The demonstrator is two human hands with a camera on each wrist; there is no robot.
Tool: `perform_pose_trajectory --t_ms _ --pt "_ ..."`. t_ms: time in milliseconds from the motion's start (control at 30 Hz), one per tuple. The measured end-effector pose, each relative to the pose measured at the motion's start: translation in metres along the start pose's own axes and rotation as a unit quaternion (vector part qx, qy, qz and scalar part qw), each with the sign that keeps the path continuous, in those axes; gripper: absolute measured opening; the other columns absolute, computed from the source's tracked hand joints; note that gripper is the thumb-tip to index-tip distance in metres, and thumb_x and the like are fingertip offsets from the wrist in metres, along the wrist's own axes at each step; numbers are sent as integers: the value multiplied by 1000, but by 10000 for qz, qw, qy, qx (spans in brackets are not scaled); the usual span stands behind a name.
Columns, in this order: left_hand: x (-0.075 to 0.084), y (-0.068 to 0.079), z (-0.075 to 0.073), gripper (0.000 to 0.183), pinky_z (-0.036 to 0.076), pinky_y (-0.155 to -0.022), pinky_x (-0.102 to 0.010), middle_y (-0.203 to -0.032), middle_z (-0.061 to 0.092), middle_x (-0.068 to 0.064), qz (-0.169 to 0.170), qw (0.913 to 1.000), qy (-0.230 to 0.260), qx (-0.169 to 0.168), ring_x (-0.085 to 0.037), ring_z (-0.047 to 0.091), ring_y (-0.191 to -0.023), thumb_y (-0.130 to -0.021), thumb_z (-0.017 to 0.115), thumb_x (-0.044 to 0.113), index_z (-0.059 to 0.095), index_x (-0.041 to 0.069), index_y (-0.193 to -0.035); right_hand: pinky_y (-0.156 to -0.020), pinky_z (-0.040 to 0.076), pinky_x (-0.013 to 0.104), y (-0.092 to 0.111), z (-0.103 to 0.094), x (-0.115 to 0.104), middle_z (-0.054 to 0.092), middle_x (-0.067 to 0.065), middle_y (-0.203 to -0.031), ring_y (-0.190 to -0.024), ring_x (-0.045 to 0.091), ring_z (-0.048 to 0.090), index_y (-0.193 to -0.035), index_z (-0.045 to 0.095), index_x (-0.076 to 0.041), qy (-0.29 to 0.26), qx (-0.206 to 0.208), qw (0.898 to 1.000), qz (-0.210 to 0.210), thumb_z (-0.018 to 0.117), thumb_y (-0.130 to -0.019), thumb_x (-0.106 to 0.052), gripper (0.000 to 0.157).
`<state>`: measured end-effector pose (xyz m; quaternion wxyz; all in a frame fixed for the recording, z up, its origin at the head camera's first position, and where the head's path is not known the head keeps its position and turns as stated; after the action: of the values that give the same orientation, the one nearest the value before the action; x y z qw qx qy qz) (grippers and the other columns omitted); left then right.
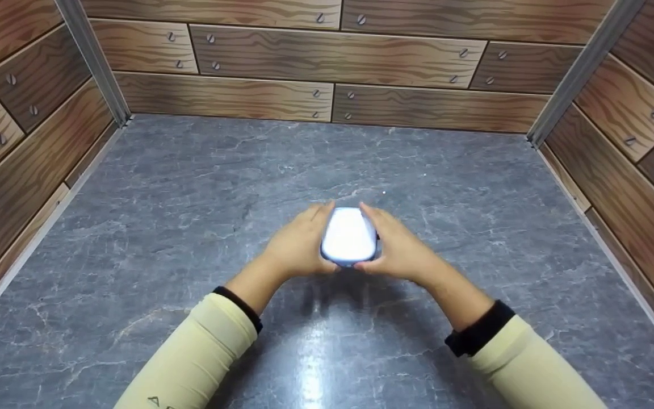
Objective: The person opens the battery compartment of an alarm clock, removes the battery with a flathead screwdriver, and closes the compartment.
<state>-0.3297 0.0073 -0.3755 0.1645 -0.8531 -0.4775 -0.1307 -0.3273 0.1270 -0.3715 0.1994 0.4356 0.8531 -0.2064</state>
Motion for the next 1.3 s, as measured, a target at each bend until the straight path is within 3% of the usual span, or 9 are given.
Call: perform_pose_trajectory --t_ms 300,567,800,1300 --pt "-9 1 30 121 38 -101 -39 -135 39 -14 -222 9956 -683 -607 -29 41 -123 -53 84 47 19 1 -144 -105 32 43 -1 30 8 41 24 -132 -121 34 41 -140 26 6 254 -235 9994 72 82 -59 -21 102" --pt "-14 3 47 124 38 -101 -37 -131 41 -15 -263 9874 -1191 -1009 -28 43 -121 -51 83 52 20 0 -144 -105 31 44 -1 47 13 41 24 -133 -123 34 40 -138 29 6 396 -459 9978 272 84 -58 -23 101" --pt "-12 4 52 126 40 -99 -38 -132 41 -15 -269 9836 -1400 -1108 -29 43 -121 -50 82 54 18 0 -144 -105 31 45 1 53 17 39 24 -135 -124 35 38 -140 26 6 566 -784 9937 558 85 -59 -27 105" --pt "-13 4 52 131 36 -102 -40 -138 37 -13 -316 9840 -1335 -1136 -29 36 -126 -49 77 64 13 3 -146 -98 40 44 4 52 23 37 21 -134 -116 34 46 -145 18 -3 719 -900 9890 924 85 -58 -34 114"
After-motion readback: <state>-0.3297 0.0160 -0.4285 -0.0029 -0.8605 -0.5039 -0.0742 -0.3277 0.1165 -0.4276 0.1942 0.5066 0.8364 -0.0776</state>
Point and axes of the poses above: each hand's wrist, its own y-axis away from the middle knuckle, its own z-axis out of the palm, x = y × z, the point moved 9 cm from there along -y, towards the middle knuckle
